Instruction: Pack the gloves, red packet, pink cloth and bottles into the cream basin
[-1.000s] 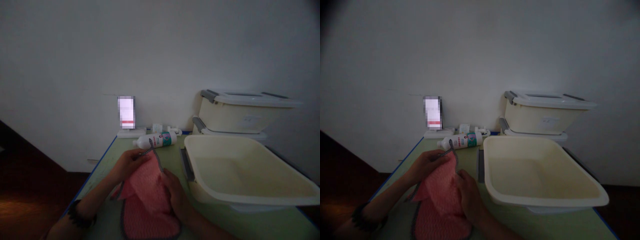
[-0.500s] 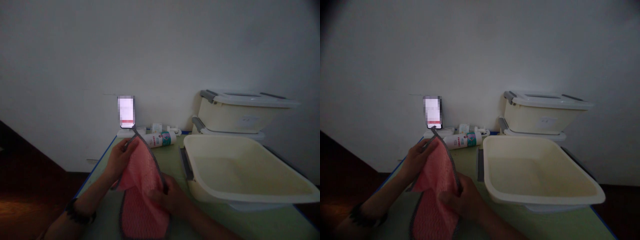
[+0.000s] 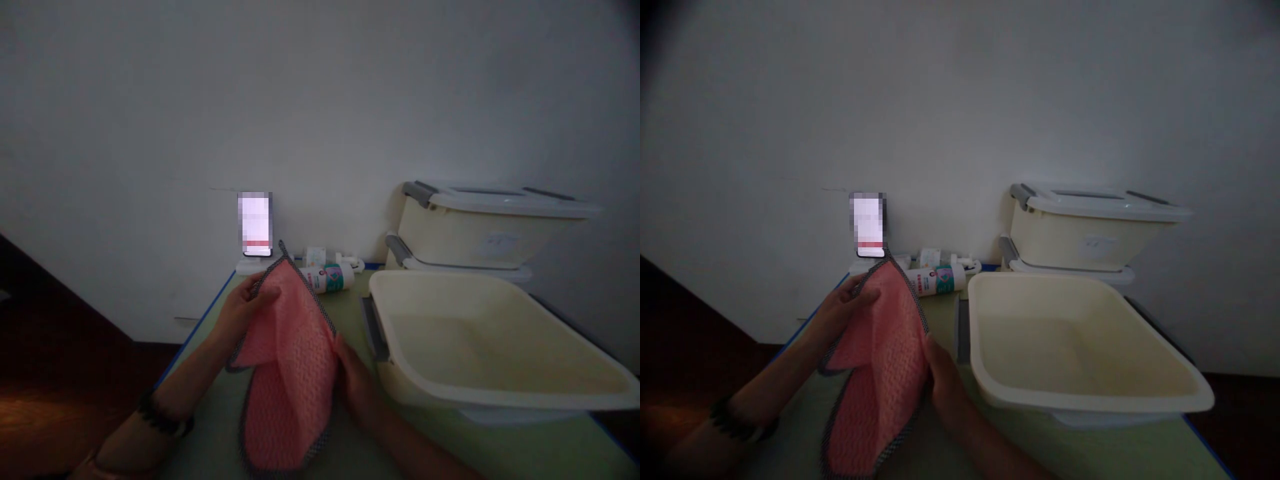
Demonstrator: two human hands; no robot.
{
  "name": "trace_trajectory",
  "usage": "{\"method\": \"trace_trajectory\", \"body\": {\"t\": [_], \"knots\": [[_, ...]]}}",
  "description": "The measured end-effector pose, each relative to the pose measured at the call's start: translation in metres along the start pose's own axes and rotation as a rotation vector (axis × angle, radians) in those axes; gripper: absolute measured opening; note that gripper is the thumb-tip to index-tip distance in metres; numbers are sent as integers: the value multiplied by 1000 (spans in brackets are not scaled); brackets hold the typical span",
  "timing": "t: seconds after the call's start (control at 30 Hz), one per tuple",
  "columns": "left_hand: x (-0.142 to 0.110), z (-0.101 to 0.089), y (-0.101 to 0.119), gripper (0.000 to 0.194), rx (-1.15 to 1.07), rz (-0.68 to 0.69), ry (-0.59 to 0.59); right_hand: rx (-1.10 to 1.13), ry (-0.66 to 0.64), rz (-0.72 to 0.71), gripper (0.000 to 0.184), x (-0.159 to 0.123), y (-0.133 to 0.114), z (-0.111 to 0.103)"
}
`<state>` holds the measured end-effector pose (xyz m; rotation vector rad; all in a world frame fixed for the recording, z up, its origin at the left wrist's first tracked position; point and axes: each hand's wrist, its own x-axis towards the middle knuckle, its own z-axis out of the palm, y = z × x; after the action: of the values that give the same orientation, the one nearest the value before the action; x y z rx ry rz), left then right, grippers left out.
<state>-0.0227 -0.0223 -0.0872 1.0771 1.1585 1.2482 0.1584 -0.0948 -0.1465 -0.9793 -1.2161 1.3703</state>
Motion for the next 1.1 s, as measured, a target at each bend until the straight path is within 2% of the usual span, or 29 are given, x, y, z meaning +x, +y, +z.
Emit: {"method": "trace_trajectory", "body": {"t": [0.07, 0.23, 0.3, 0.43, 0.53, 0.63, 0.77, 0.87, 0.93, 1.03, 1.1], "knots": [[-2, 1, 1, 42, 0, 28, 70, 65, -78, 7, 57, -1, 1, -1], [-6, 4, 9, 34, 55, 100, 391, 38, -200, 6, 71, -1, -14, -3], [-6, 5, 11, 31, 51, 102, 477, 41, -267, 4, 74, 1, -20, -3], [-6, 6, 11, 28, 32, 88, 542, 144, -396, 29, 84, 3, -20, -2], [-6, 6, 9, 25, 1, 80, 538, 171, -406, 55, 92, 0, -16, -2], [-4, 6, 4, 24, -45, 76, 494, 187, -395, 74, 93, -3, -15, -1], [-2, 4, -2, 25, -112, 47, 415, 171, -333, 76, 80, -4, -18, 5], [-1, 4, -3, 27, -117, 36, 416, 20, -262, 50, 55, -2, -17, 8], [0, 3, -1, 28, -111, 43, 413, -72, -157, 41, 42, -1, -14, 7], [1, 2, 3, 27, -121, 49, 415, -108, 88, 87, 43, 2, -4, 2], [1, 2, 5, 27, -137, 41, 423, -109, 144, 70, 48, 3, 1, -2]]}}
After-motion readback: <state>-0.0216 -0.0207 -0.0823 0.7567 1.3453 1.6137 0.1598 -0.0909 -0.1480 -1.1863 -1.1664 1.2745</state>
